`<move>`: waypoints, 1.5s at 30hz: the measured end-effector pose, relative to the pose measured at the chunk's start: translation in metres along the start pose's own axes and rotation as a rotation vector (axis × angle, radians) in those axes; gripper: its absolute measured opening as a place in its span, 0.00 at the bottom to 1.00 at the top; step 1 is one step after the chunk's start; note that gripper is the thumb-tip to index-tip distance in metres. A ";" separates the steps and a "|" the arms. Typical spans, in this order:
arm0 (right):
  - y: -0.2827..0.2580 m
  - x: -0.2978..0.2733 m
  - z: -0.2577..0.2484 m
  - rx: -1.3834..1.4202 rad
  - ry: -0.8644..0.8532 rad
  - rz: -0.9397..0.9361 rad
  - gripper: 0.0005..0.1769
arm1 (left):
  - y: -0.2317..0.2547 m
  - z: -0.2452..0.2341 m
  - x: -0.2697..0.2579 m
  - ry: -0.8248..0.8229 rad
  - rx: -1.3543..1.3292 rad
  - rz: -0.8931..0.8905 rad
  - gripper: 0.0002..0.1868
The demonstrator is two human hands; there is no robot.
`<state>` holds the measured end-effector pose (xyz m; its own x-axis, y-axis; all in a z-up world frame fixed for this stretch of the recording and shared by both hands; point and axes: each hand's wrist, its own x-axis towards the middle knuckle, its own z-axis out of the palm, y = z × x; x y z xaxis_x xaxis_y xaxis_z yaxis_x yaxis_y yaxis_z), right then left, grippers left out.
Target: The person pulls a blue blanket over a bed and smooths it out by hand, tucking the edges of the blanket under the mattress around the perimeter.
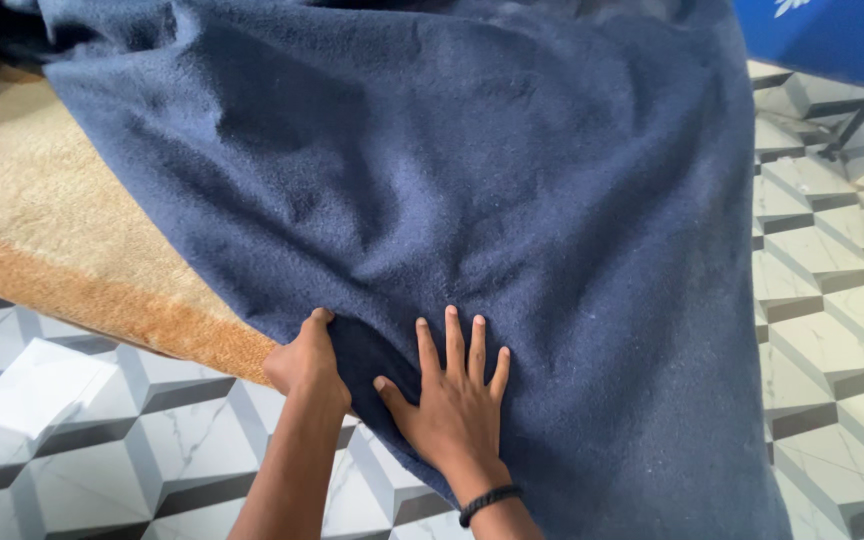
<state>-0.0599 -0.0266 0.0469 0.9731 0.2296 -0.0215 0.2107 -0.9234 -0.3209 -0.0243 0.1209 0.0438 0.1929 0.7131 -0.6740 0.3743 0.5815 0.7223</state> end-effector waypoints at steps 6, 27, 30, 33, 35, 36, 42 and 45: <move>-0.007 0.019 -0.021 -0.012 -0.423 0.146 0.56 | 0.009 0.000 0.015 -0.155 -0.039 -0.169 0.34; -0.025 0.039 -0.029 -0.098 -0.694 0.364 0.66 | 0.004 0.000 0.029 -0.154 0.225 -0.250 0.37; -0.023 0.039 -0.028 -0.148 -0.676 0.420 0.64 | 0.005 -0.004 0.027 -0.271 0.110 -0.390 0.34; -0.030 0.025 -0.022 -0.122 -0.534 0.398 0.61 | 0.006 -0.010 0.042 -0.389 0.105 -0.499 0.28; -0.035 0.025 -0.017 -0.095 -0.335 0.414 0.60 | 0.002 -0.018 0.061 -0.509 -0.005 -0.470 0.24; -0.039 0.022 -0.012 -0.095 -0.319 0.429 0.60 | 0.001 -0.021 0.075 -0.628 -0.109 -0.436 0.21; -0.066 -0.007 0.045 0.002 0.163 0.496 0.42 | 0.037 -0.060 0.164 -0.926 -0.371 -0.218 0.11; -0.086 -0.023 0.055 -0.119 0.296 0.399 0.39 | 0.048 -0.073 0.159 -1.149 -0.459 -0.280 0.10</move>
<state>-0.1054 0.0648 0.0225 0.9610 -0.2295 0.1542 -0.1906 -0.9538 -0.2321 -0.0417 0.2911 -0.0174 0.9177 -0.0715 -0.3908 0.2261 0.9029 0.3657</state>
